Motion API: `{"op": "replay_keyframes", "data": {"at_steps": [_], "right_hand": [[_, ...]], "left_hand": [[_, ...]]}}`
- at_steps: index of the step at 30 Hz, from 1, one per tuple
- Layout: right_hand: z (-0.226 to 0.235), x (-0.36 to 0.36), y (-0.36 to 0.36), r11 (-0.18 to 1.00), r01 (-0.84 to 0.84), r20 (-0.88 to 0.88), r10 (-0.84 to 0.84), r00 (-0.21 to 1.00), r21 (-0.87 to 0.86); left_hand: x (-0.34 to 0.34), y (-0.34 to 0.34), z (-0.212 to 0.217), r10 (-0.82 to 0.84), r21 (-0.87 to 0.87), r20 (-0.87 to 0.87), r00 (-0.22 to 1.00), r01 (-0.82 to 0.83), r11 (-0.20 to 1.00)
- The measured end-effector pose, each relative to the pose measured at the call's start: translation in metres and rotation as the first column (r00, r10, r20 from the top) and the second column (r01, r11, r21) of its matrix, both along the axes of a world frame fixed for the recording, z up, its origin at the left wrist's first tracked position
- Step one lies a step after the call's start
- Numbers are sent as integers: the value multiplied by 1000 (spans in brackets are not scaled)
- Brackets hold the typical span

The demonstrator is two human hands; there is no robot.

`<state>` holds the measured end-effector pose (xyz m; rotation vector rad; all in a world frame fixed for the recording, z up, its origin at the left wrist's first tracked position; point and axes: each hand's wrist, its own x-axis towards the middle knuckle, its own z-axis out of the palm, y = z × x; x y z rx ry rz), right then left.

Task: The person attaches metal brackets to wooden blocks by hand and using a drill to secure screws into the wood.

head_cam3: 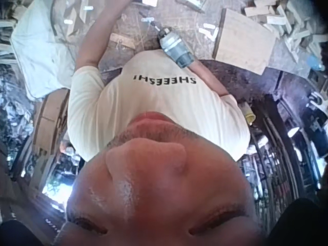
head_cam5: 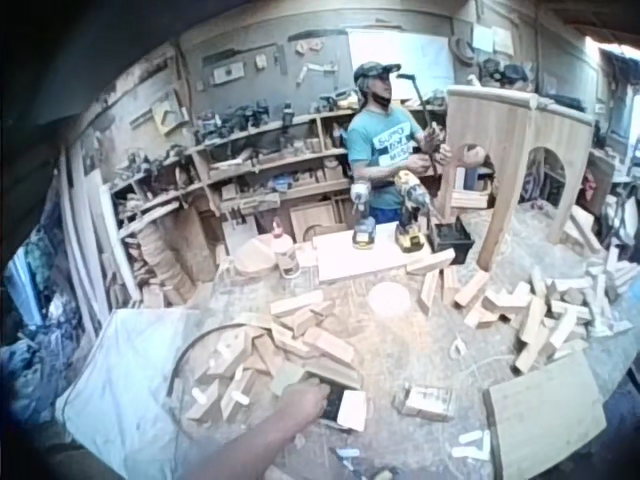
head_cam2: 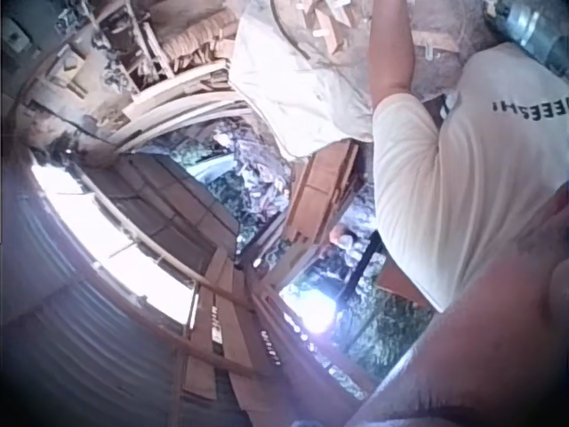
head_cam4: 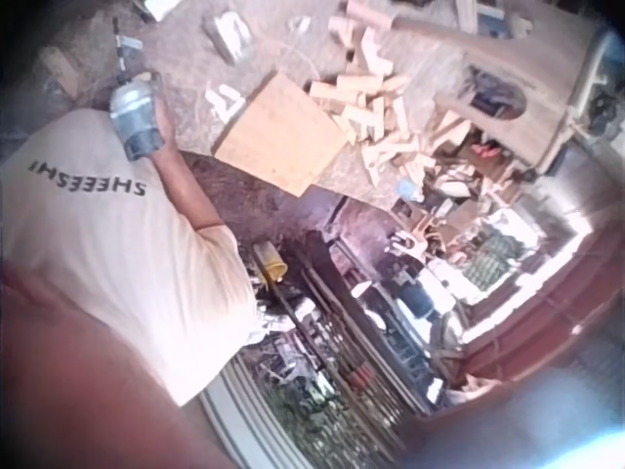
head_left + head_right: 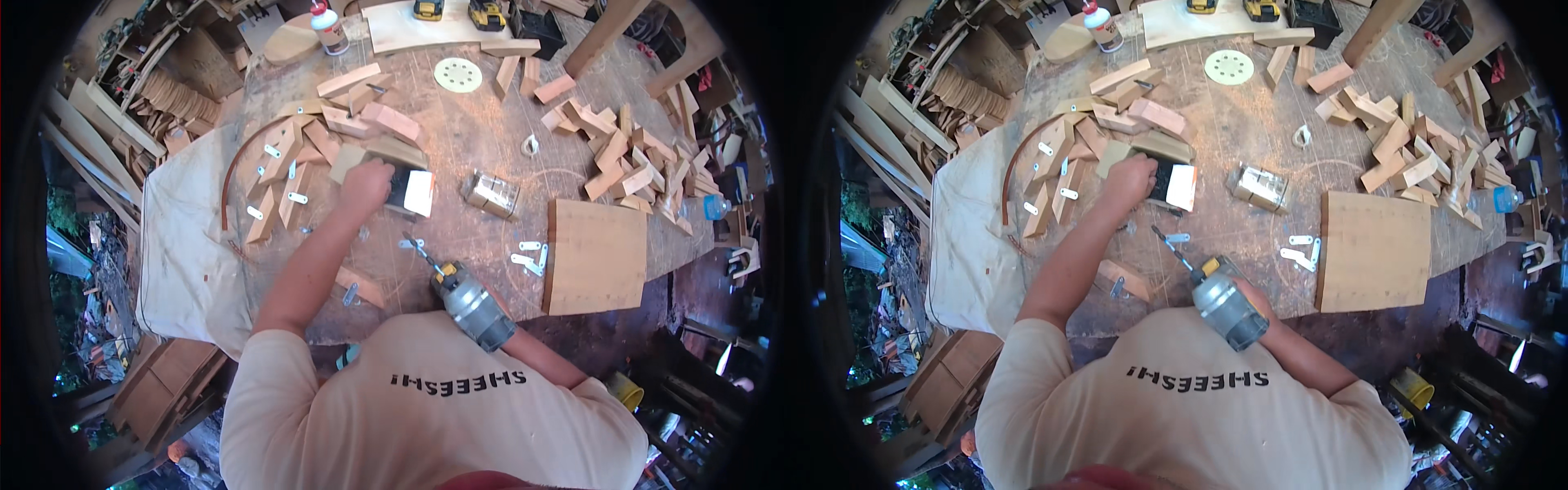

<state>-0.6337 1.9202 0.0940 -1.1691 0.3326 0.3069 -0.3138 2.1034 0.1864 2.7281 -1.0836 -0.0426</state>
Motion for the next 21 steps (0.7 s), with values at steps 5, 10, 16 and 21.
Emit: {"op": "replay_keyframes", "data": {"at_steps": [5,10,16,21], "right_hand": [[-18,11,-6,962,-20,-41,32,999,273],[-73,17,-9,809,-172,271,377,886,-563],[79,39,-12,190,-100,70,720,690,-977],[110,35,-8,517,4,389,638,665,-856]], "left_hand": [[-6,7,14,-72,-103,-37,997,68,992],[-49,25,39,130,-361,-593,795,-407,839],[-182,68,15,-371,-414,-863,342,-901,131],[-251,94,-3,-628,-221,-756,185,-975,-20]]}}
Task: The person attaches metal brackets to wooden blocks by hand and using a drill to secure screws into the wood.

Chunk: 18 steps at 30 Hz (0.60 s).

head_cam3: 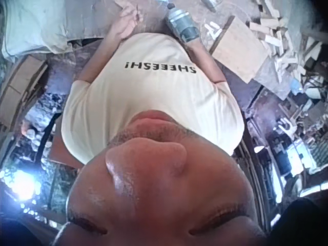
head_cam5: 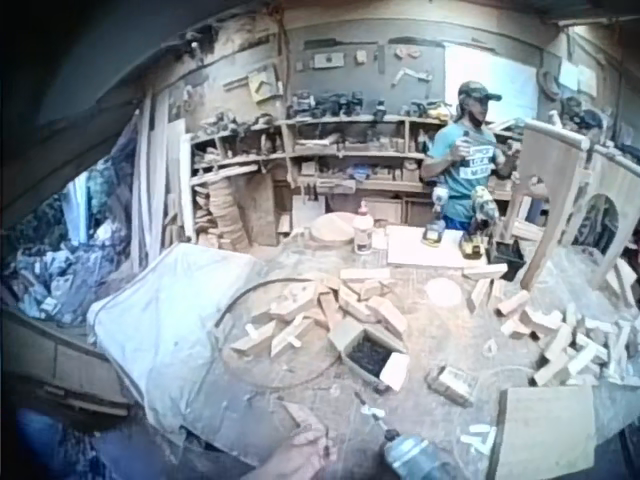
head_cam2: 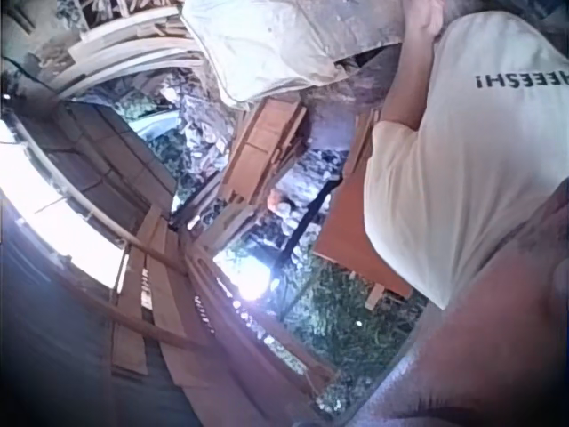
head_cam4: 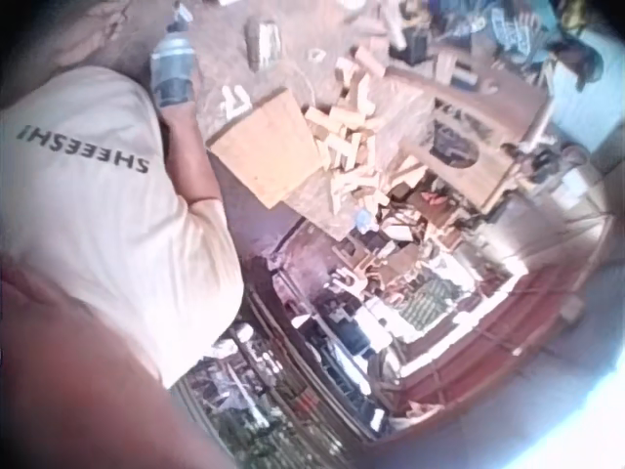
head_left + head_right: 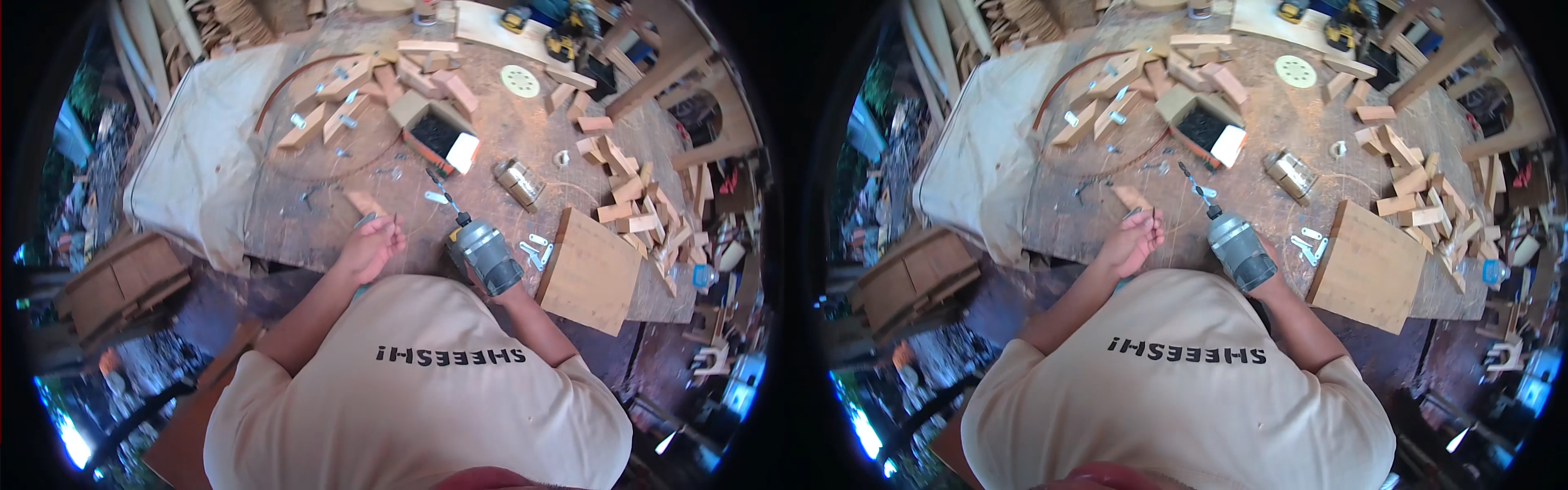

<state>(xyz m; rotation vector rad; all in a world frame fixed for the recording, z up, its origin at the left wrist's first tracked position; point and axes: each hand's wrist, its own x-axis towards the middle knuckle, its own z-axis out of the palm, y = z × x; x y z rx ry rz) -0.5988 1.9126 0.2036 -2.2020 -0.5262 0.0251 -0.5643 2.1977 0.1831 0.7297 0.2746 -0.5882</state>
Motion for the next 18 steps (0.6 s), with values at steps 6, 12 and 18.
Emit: {"op": "replay_keyframes", "data": {"at_steps": [6,12,18], "right_hand": [[-17,-19,19,780,196,-559,225,798,594],[31,-18,37,930,-211,-137,261,956,301],[47,-28,34,952,-96,-421,217,881,290]], "left_hand": [[-20,6,5,278,-136,-122,953,-294,946],[-32,-2,1,299,-334,-122,947,-322,886],[-35,-17,12,343,-429,-210,916,-401,809]]}}
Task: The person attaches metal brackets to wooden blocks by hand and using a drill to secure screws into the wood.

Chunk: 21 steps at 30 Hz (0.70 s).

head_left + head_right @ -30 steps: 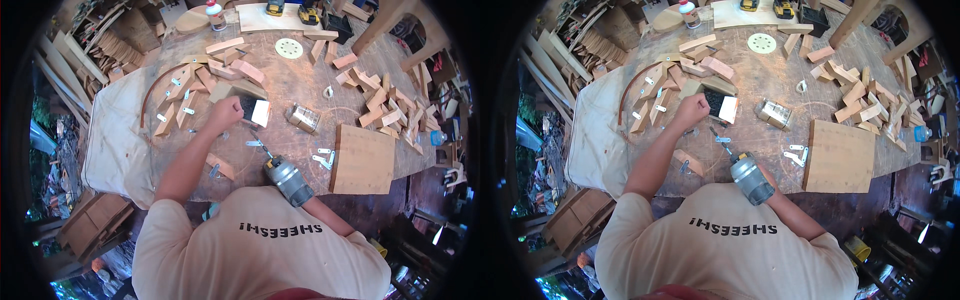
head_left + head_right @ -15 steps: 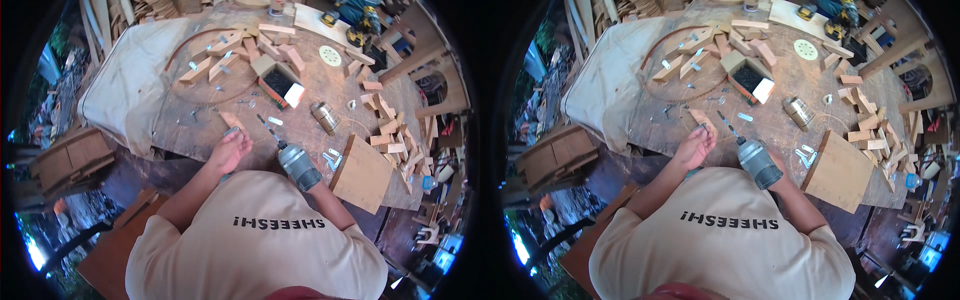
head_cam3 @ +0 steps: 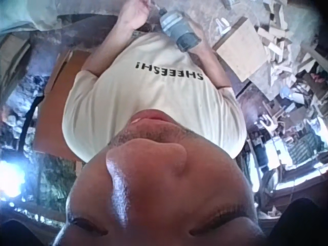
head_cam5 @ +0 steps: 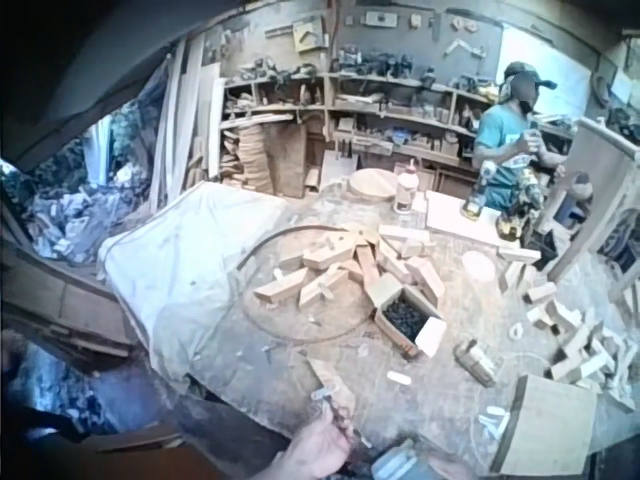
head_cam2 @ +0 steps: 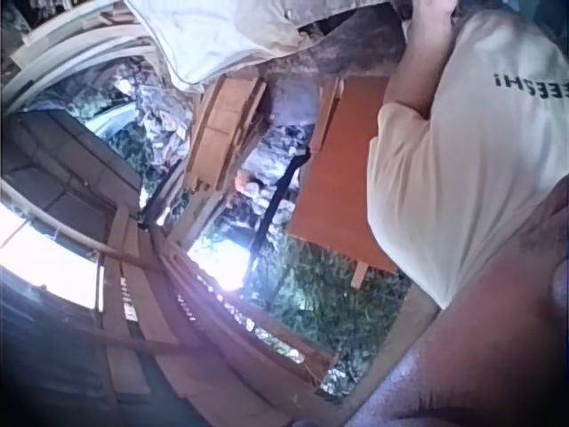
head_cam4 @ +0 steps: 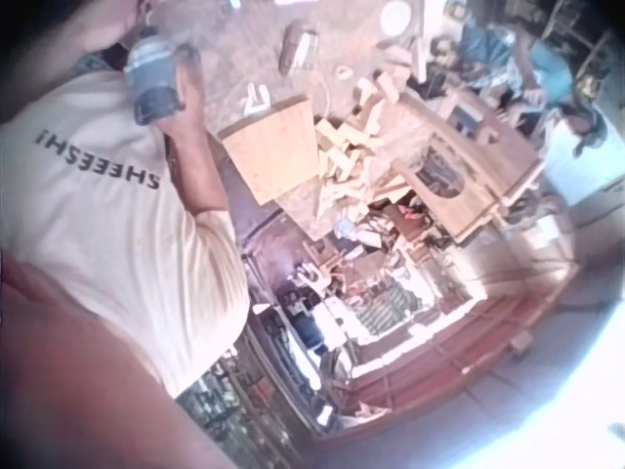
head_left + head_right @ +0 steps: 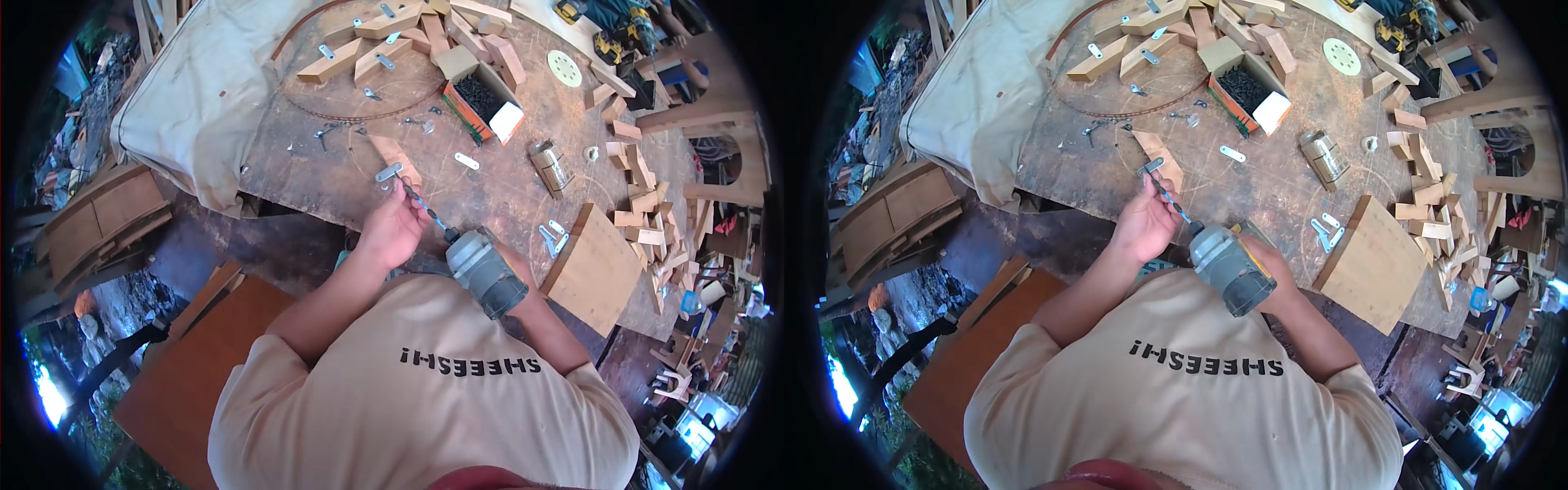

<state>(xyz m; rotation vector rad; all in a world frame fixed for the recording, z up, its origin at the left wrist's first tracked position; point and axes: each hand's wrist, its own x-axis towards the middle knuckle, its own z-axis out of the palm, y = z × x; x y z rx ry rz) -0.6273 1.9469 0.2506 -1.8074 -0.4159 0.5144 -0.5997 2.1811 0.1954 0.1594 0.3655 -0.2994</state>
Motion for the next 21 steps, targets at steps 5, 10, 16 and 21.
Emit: {"op": "replay_keyframes", "data": {"at_steps": [5,10,16,21], "right_hand": [[4,-13,-6,996,-5,145,18,989,-89],[12,-23,-9,994,10,62,-4,998,-109],[10,-34,-15,990,54,113,-39,993,-128],[12,-39,-9,977,145,150,-122,981,-155]], "left_hand": [[-5,-11,3,-17,-54,-5,1000,16,998],[-6,-19,2,-31,-89,-15,999,30,996],[-3,-27,10,-67,-86,1,998,67,994],[-4,-31,-1,-68,-108,-6,998,67,992]]}}
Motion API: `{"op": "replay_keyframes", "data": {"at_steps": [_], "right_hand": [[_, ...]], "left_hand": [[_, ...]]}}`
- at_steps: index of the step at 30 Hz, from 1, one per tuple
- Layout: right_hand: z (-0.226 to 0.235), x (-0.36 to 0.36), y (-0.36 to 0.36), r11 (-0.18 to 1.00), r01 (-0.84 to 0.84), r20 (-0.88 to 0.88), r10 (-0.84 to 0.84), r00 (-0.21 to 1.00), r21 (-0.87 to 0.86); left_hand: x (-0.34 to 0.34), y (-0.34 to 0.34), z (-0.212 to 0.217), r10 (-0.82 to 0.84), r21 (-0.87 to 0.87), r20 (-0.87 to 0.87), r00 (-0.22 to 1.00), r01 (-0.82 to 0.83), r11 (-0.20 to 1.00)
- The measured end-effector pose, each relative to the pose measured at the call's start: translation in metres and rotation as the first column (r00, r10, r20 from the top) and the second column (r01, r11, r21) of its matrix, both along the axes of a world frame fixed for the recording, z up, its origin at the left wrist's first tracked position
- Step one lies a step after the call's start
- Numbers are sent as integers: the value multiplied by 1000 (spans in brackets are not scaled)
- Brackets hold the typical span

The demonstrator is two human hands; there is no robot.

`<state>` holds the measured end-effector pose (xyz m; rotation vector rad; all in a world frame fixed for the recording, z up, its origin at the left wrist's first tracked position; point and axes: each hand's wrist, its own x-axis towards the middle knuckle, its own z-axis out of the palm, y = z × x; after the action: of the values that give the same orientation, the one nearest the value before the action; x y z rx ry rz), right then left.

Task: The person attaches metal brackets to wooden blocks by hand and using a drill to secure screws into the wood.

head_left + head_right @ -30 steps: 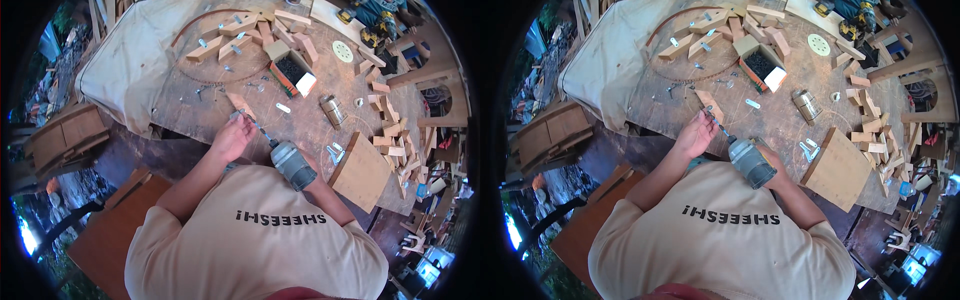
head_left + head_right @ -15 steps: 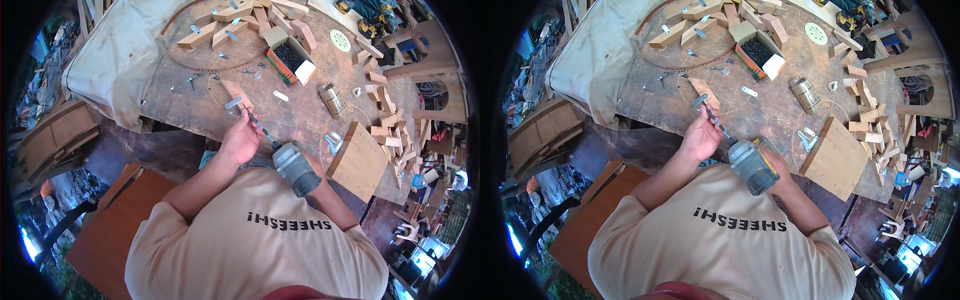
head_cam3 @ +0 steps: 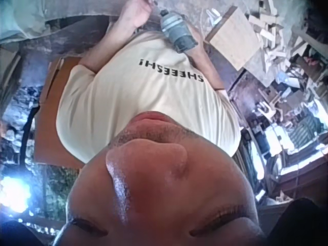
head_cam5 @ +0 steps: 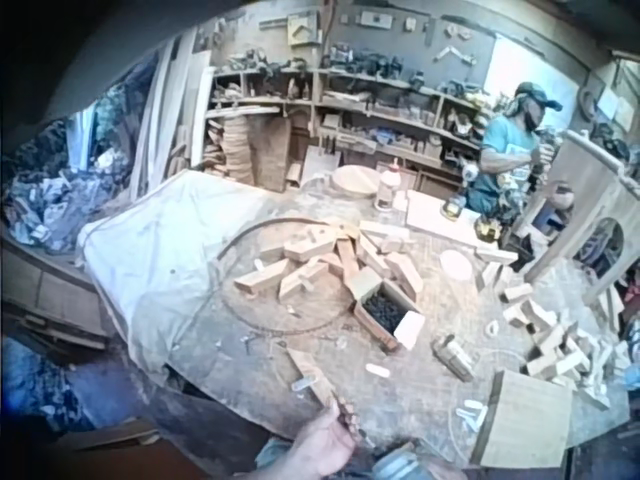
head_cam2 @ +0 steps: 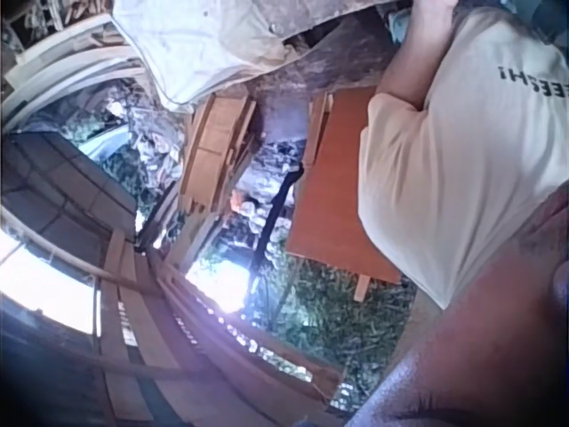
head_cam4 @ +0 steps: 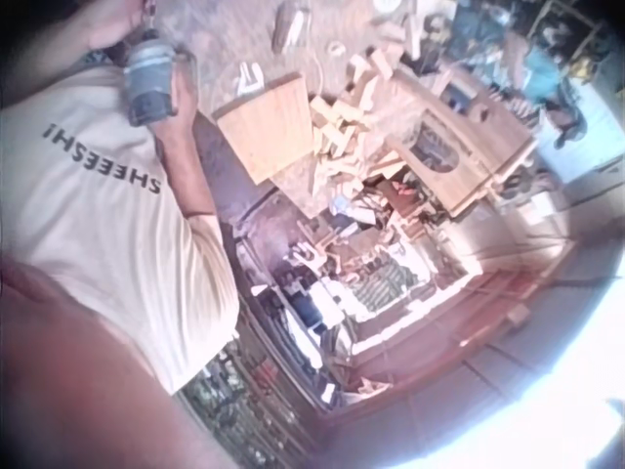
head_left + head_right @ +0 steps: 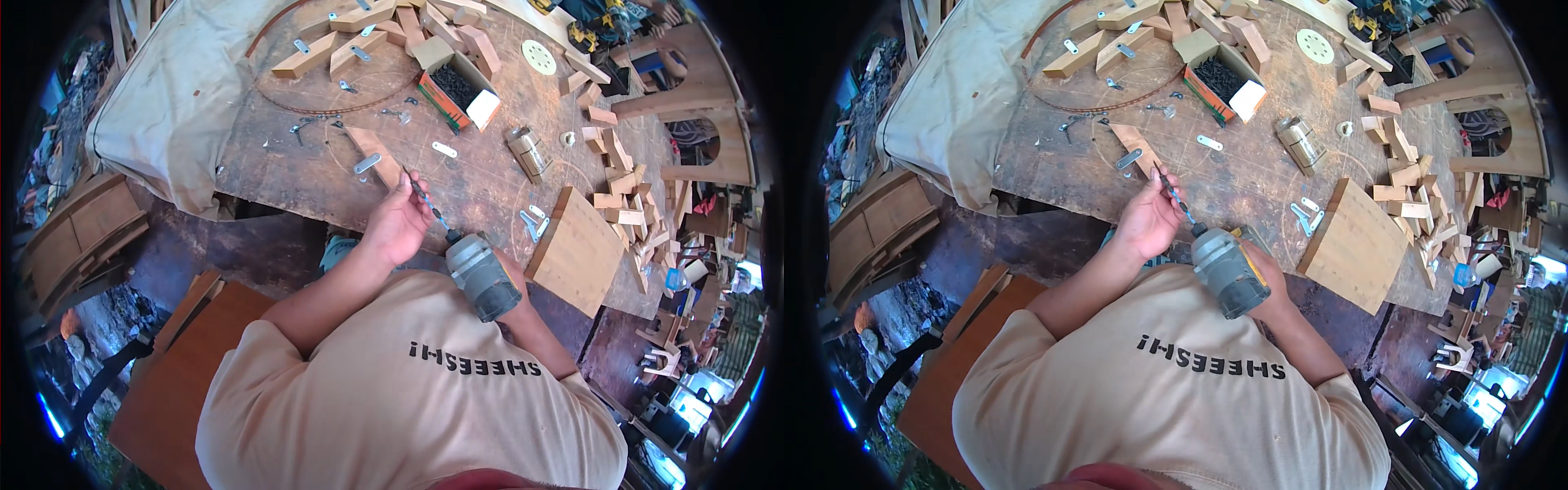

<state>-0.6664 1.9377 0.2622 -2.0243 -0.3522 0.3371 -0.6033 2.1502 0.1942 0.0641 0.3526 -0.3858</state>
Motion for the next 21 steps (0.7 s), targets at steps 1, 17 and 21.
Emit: {"op": "replay_keyframes", "data": {"at_steps": [1,17,21], "right_hand": [[-2,0,-1,1000,0,-1,0,1000,-2],[41,89,53,877,-274,-77,266,961,-395],[53,115,60,894,-241,-184,182,966,-378]], "left_hand": [[0,-1,-1,-6,41,-15,1000,6,999],[17,26,-41,51,368,5,999,-49,929],[19,28,-47,29,367,22,999,-35,930]]}}
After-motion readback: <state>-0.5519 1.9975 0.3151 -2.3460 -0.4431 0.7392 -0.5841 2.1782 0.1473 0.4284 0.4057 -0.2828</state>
